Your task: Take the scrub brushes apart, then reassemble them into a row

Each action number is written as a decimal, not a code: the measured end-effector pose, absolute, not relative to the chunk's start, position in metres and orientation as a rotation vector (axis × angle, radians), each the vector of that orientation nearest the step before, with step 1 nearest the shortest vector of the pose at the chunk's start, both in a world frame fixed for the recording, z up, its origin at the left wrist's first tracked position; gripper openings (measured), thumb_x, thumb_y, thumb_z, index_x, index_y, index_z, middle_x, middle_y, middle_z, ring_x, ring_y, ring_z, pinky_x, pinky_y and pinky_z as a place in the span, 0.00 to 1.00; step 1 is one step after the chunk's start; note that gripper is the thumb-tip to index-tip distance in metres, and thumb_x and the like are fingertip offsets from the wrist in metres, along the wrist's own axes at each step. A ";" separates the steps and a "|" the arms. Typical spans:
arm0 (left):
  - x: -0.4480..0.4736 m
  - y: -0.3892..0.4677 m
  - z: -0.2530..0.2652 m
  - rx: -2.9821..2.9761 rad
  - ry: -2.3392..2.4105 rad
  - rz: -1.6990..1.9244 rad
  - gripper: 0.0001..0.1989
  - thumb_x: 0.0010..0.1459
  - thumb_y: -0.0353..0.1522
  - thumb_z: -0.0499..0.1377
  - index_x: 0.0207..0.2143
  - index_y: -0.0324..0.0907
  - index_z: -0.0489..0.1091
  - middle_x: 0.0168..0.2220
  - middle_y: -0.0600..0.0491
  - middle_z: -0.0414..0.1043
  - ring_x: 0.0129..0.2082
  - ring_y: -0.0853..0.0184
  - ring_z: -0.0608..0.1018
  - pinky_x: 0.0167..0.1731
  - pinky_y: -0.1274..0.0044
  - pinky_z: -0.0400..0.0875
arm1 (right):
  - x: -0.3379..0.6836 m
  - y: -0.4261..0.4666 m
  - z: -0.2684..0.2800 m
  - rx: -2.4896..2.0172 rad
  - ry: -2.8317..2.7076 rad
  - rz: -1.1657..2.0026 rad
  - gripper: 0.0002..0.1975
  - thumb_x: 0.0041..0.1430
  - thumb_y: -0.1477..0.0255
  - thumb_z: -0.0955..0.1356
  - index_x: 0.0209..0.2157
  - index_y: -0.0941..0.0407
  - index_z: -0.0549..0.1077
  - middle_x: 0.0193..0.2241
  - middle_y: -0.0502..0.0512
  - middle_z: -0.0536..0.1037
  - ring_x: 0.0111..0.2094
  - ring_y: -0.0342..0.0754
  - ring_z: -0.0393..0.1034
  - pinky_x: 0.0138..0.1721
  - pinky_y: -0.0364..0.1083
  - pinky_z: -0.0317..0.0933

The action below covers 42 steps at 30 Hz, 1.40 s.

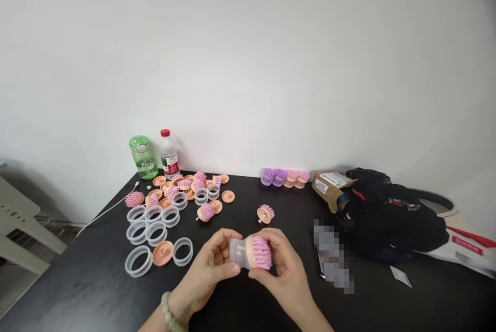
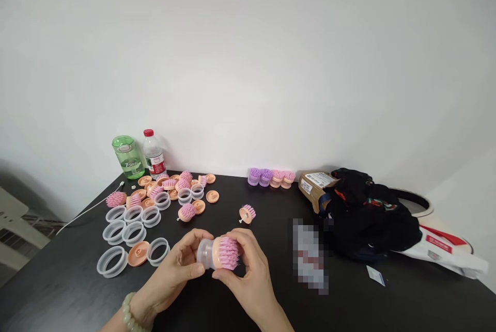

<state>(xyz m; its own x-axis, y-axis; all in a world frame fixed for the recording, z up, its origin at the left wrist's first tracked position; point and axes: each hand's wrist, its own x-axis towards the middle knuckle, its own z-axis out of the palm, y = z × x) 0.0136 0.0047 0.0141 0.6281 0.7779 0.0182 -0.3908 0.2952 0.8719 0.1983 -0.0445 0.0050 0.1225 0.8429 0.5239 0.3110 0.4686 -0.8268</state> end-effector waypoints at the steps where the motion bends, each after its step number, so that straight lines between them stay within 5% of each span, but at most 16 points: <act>1: 0.014 0.004 0.015 0.989 0.457 0.811 0.24 0.46 0.35 0.73 0.45 0.43 0.72 0.38 0.52 0.73 0.38 0.67 0.72 0.39 0.77 0.64 | 0.197 -0.045 0.006 -1.058 -1.444 0.560 0.23 0.50 0.62 0.77 0.47 0.48 0.72 0.43 0.55 0.72 0.42 0.53 0.75 0.41 0.47 0.72; 10: 0.016 0.006 0.018 1.009 0.522 0.744 0.24 0.47 0.47 0.70 0.36 0.37 0.73 0.29 0.52 0.73 0.27 0.71 0.73 0.28 0.80 0.63 | 0.199 -0.050 0.009 -1.072 -1.488 0.617 0.21 0.48 0.72 0.78 0.42 0.49 0.71 0.45 0.56 0.75 0.45 0.55 0.75 0.41 0.49 0.73; 19: 0.023 0.002 0.004 0.974 0.656 0.570 0.31 0.58 0.57 0.53 0.27 0.36 0.71 0.15 0.52 0.70 0.12 0.74 0.68 0.13 0.83 0.51 | 0.207 -0.051 0.019 -0.942 -1.809 0.397 0.19 0.55 0.76 0.75 0.45 0.46 0.69 0.43 0.52 0.79 0.50 0.55 0.74 0.48 0.53 0.70; 26: 0.018 0.004 0.013 1.034 0.461 0.751 0.22 0.47 0.40 0.72 0.41 0.42 0.71 0.34 0.53 0.72 0.31 0.70 0.73 0.31 0.80 0.66 | 0.206 -0.048 0.005 -1.221 -1.569 0.420 0.25 0.45 0.57 0.78 0.42 0.51 0.70 0.35 0.52 0.77 0.33 0.50 0.75 0.36 0.46 0.71; 31: 0.015 0.005 0.008 1.453 0.438 0.981 0.11 0.53 0.33 0.69 0.40 0.46 0.76 0.45 0.49 0.67 0.45 0.60 0.71 0.46 0.71 0.66 | 0.198 -0.045 -0.005 -1.268 -1.357 0.679 0.22 0.50 0.58 0.75 0.42 0.52 0.69 0.30 0.49 0.76 0.27 0.46 0.72 0.27 0.43 0.68; 33: 0.015 0.003 0.007 1.455 0.397 0.990 0.16 0.52 0.35 0.70 0.44 0.48 0.76 0.48 0.48 0.65 0.48 0.58 0.70 0.48 0.69 0.65 | 0.196 -0.045 -0.003 -1.218 -1.310 0.774 0.22 0.52 0.59 0.74 0.45 0.52 0.68 0.31 0.50 0.77 0.28 0.46 0.73 0.28 0.43 0.69; 35: 0.015 0.002 0.008 1.291 0.354 0.956 0.31 0.46 0.40 0.73 0.53 0.50 0.70 0.52 0.47 0.63 0.52 0.54 0.68 0.49 0.67 0.66 | 0.195 -0.046 0.000 -1.172 -1.275 0.805 0.24 0.51 0.59 0.75 0.47 0.51 0.68 0.34 0.53 0.78 0.31 0.48 0.76 0.32 0.44 0.71; 37: 0.016 0.001 0.009 1.141 0.383 0.915 0.36 0.46 0.47 0.71 0.56 0.49 0.66 0.52 0.46 0.65 0.52 0.54 0.69 0.47 0.68 0.66 | 0.195 -0.048 0.002 -1.148 -1.250 0.786 0.27 0.48 0.60 0.76 0.48 0.51 0.67 0.37 0.55 0.79 0.35 0.50 0.77 0.35 0.46 0.73; 40: 0.018 0.000 0.012 1.073 0.475 0.847 0.27 0.57 0.55 0.57 0.41 0.41 0.70 0.37 0.49 0.69 0.37 0.63 0.71 0.38 0.73 0.66 | 0.195 -0.048 0.002 -1.130 -1.251 0.736 0.30 0.45 0.61 0.79 0.48 0.50 0.68 0.39 0.55 0.78 0.38 0.51 0.77 0.39 0.47 0.73; 42: 0.018 0.001 0.014 1.070 0.511 0.829 0.23 0.59 0.53 0.57 0.33 0.40 0.69 0.30 0.54 0.66 0.30 0.69 0.67 0.33 0.76 0.63 | 0.196 -0.048 0.000 -1.122 -1.274 0.710 0.31 0.43 0.62 0.80 0.48 0.50 0.69 0.40 0.54 0.78 0.40 0.52 0.77 0.42 0.47 0.73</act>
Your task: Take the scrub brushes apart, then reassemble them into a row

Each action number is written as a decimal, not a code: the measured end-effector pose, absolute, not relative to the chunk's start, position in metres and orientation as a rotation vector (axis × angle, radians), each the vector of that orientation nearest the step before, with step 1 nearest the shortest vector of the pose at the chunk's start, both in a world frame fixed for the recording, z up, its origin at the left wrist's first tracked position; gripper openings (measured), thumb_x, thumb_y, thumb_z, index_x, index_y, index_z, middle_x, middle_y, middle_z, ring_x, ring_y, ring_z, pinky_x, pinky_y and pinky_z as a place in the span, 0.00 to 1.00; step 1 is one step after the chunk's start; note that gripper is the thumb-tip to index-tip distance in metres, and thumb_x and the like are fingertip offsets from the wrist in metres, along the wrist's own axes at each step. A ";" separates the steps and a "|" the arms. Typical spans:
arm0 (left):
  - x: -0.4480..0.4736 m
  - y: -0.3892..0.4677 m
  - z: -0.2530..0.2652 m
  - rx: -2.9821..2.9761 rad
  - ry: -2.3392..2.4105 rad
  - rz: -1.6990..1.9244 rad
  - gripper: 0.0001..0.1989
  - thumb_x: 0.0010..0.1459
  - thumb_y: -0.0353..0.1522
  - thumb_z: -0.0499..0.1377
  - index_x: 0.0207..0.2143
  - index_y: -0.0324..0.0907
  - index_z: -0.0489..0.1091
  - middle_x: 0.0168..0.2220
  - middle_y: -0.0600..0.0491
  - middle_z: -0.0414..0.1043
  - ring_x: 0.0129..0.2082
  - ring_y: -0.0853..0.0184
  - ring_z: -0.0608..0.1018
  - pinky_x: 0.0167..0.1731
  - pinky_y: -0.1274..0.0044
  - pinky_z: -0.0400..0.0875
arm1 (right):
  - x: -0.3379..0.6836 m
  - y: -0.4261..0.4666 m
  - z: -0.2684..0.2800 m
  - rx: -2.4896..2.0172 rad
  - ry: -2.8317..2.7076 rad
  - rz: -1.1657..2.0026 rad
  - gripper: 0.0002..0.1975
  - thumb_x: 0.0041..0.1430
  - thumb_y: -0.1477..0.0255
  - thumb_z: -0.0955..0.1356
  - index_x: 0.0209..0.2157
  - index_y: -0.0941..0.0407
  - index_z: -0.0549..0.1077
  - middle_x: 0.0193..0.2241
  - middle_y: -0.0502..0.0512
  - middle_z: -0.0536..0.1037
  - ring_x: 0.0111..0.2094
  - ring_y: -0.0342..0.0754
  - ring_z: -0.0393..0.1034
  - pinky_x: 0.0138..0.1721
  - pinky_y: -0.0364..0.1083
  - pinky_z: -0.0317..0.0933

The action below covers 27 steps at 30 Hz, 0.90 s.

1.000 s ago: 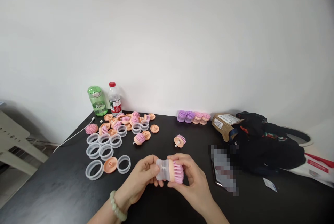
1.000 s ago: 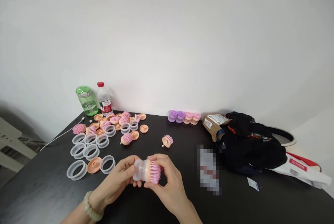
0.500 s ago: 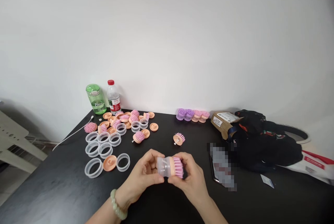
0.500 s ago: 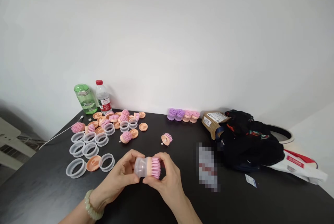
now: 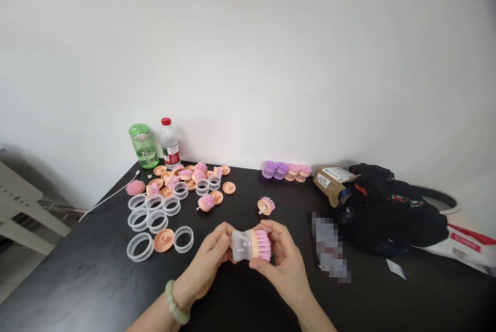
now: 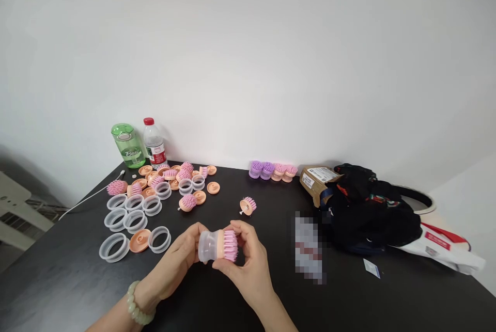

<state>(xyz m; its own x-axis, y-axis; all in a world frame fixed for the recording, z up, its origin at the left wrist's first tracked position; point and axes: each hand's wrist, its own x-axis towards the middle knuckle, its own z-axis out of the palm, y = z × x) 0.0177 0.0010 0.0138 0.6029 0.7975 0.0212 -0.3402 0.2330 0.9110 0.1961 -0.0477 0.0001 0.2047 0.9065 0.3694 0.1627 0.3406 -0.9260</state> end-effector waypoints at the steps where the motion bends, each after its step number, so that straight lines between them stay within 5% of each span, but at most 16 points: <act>1: 0.017 0.001 0.015 1.077 0.517 0.825 0.20 0.58 0.50 0.61 0.34 0.40 0.69 0.30 0.55 0.65 0.30 0.69 0.67 0.33 0.77 0.63 | 0.196 -0.047 -0.001 -1.124 -1.285 0.701 0.31 0.43 0.62 0.80 0.49 0.50 0.69 0.41 0.55 0.78 0.40 0.52 0.77 0.42 0.47 0.72; 6: 0.015 0.003 0.018 1.244 0.397 0.909 0.20 0.46 0.34 0.73 0.42 0.45 0.73 0.46 0.50 0.66 0.47 0.60 0.70 0.48 0.71 0.65 | 0.198 -0.047 -0.002 -1.158 -1.286 0.689 0.28 0.47 0.64 0.78 0.49 0.51 0.70 0.38 0.54 0.78 0.37 0.51 0.78 0.40 0.47 0.73; 9: 0.015 0.003 0.017 1.159 0.371 0.936 0.32 0.44 0.38 0.74 0.52 0.50 0.70 0.54 0.48 0.63 0.55 0.54 0.67 0.52 0.67 0.64 | 0.198 -0.047 0.000 -1.175 -1.289 0.696 0.28 0.47 0.66 0.78 0.50 0.51 0.70 0.39 0.54 0.79 0.38 0.51 0.78 0.40 0.47 0.73; 12: 0.015 0.002 0.016 1.028 0.456 0.850 0.25 0.54 0.49 0.65 0.48 0.44 0.71 0.46 0.47 0.69 0.46 0.59 0.72 0.45 0.69 0.67 | 0.198 -0.047 0.001 -1.186 -1.301 0.670 0.29 0.44 0.66 0.79 0.49 0.51 0.71 0.41 0.56 0.79 0.41 0.54 0.78 0.44 0.50 0.73; 16: 0.015 0.004 0.017 1.048 0.563 0.795 0.15 0.57 0.43 0.65 0.37 0.40 0.73 0.33 0.53 0.70 0.33 0.69 0.70 0.35 0.77 0.65 | 0.199 -0.047 0.000 -1.196 -1.320 0.671 0.30 0.43 0.67 0.79 0.49 0.51 0.70 0.41 0.56 0.79 0.41 0.54 0.78 0.45 0.51 0.72; 22: 0.016 0.007 0.013 1.256 0.513 0.941 0.15 0.46 0.33 0.73 0.35 0.41 0.74 0.38 0.51 0.71 0.40 0.62 0.74 0.43 0.72 0.68 | 0.199 -0.049 -0.001 -1.223 -1.310 0.662 0.28 0.45 0.73 0.76 0.50 0.50 0.70 0.43 0.56 0.78 0.45 0.54 0.76 0.47 0.51 0.72; 27: 0.016 0.007 0.010 1.475 0.711 0.889 0.26 0.43 0.33 0.74 0.46 0.45 0.74 0.43 0.49 0.75 0.44 0.58 0.75 0.45 0.70 0.68 | 0.197 -0.049 0.002 -1.276 -1.409 0.668 0.29 0.44 0.75 0.75 0.50 0.51 0.69 0.43 0.55 0.77 0.45 0.54 0.76 0.48 0.52 0.71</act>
